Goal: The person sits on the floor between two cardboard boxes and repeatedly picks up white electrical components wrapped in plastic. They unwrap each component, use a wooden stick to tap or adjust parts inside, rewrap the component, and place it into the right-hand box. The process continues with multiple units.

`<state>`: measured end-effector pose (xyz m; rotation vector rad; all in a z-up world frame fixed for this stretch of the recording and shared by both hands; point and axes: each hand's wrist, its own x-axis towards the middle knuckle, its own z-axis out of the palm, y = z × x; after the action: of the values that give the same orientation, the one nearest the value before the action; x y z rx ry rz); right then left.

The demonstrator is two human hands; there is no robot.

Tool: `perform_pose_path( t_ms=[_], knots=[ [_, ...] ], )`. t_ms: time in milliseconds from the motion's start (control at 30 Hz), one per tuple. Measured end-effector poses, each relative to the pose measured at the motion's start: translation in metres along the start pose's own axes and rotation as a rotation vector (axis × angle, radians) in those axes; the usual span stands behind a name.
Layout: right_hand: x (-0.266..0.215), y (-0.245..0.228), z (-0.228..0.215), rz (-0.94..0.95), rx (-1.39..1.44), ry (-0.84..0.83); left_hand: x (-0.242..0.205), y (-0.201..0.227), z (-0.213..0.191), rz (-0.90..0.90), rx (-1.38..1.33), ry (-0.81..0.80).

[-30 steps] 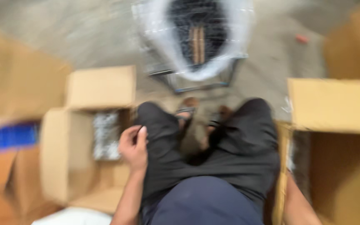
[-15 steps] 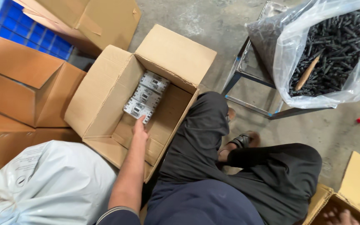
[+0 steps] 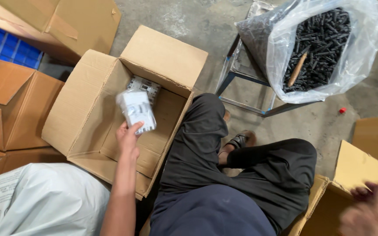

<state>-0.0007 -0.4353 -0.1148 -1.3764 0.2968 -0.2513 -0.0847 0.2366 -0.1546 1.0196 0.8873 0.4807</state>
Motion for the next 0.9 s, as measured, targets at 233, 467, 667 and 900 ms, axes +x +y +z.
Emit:
perform_pose_path(
  t_ms=[233,467,667,900],
  knots=[
    [-0.060,-0.026,0.220,0.325,0.301,-0.593,-0.088,0.050,0.078,-0.062,0.024,-0.831],
    [-0.077,-0.048,0.262,0.450,0.405,-0.818,-0.138,0.021,0.149,-0.324,-0.211,-1.032],
    [-0.079,-0.022,0.241,0.394,0.196,-0.440,-0.167,0.003,0.177,-0.542,-0.288,-0.841],
    [-0.080,-0.054,0.224,-0.164,-0.368,-0.382,-0.157,-0.003,0.182,-0.382,-0.071,-0.652]
  ],
)
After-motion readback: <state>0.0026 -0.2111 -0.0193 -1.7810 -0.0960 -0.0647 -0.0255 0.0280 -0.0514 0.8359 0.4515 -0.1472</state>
